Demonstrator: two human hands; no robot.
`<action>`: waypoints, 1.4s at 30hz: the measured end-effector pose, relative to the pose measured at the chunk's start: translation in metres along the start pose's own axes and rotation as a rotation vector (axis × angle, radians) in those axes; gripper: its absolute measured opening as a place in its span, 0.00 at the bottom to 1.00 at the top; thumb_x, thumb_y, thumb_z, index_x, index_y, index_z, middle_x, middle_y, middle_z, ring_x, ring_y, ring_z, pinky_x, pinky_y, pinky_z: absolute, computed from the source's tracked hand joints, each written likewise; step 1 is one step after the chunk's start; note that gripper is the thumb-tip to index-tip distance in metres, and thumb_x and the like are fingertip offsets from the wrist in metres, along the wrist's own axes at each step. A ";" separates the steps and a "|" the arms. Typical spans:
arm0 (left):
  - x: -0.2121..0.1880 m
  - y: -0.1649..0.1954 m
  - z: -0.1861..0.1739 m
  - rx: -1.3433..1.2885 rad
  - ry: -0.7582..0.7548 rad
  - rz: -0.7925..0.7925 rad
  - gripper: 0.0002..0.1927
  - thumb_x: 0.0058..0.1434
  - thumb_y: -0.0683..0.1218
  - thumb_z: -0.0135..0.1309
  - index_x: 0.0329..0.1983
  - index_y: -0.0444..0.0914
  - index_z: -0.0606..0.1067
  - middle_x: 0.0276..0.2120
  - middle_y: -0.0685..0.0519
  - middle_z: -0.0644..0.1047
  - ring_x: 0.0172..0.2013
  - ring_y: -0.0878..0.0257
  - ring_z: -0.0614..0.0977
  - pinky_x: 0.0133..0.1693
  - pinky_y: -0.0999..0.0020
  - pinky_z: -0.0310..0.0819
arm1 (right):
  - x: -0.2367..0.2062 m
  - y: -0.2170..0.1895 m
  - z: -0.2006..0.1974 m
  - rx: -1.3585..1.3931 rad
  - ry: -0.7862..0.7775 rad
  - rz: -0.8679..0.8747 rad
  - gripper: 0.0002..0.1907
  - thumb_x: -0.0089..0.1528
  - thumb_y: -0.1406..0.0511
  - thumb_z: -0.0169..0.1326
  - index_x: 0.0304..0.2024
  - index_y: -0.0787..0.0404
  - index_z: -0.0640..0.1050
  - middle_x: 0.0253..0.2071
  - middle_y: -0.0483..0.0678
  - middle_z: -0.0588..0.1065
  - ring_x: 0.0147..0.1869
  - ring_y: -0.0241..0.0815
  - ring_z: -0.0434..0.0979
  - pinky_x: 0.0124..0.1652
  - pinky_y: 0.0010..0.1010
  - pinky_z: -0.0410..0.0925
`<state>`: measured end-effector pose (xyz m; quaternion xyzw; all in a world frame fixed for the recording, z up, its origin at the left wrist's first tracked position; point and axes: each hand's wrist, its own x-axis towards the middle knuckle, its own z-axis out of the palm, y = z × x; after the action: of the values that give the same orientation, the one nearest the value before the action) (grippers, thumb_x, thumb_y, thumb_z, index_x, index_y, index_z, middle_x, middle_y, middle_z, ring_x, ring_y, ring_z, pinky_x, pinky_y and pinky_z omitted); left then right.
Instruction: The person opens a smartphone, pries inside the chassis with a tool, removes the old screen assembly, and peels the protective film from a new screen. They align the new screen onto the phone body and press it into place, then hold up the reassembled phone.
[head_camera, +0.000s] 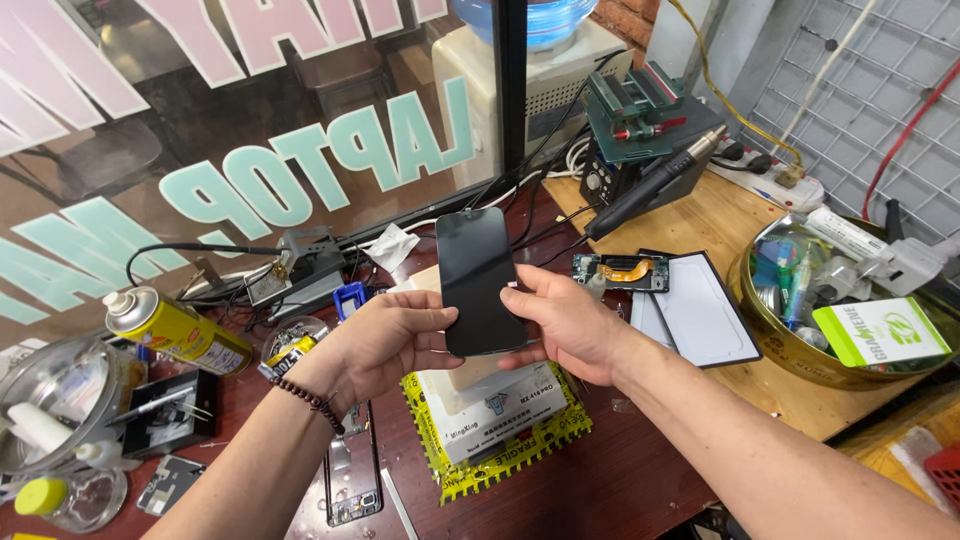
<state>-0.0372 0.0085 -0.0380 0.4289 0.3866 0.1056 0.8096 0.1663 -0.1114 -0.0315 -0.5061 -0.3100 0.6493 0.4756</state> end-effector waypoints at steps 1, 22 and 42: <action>-0.002 -0.002 0.000 -0.022 -0.006 -0.008 0.08 0.66 0.41 0.53 0.45 0.32 0.76 0.41 0.47 0.81 0.38 0.56 0.84 0.43 0.59 0.84 | 0.000 0.000 0.000 0.007 -0.027 -0.015 0.19 0.69 0.60 0.44 0.61 0.56 0.70 0.51 0.45 0.77 0.51 0.38 0.79 0.39 0.38 0.78; 0.006 0.010 -0.008 -0.183 0.127 0.231 0.13 0.70 0.47 0.46 0.52 0.36 0.74 0.47 0.48 0.81 0.44 0.56 0.85 0.48 0.53 0.83 | 0.013 0.004 -0.010 -0.007 -0.189 0.023 0.19 0.67 0.61 0.50 0.59 0.63 0.74 0.46 0.45 0.80 0.45 0.34 0.80 0.43 0.30 0.75; -0.003 0.005 0.011 -0.134 0.058 0.244 0.09 0.70 0.49 0.49 0.46 0.41 0.77 0.42 0.54 0.80 0.40 0.59 0.83 0.42 0.51 0.83 | 0.043 -0.009 -0.013 -0.019 0.078 -0.193 0.13 0.67 0.61 0.54 0.38 0.65 0.81 0.36 0.45 0.80 0.37 0.34 0.79 0.39 0.28 0.74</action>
<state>-0.0307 0.0027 -0.0289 0.4147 0.3470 0.2414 0.8058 0.1803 -0.0696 -0.0434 -0.5033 -0.3444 0.5773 0.5429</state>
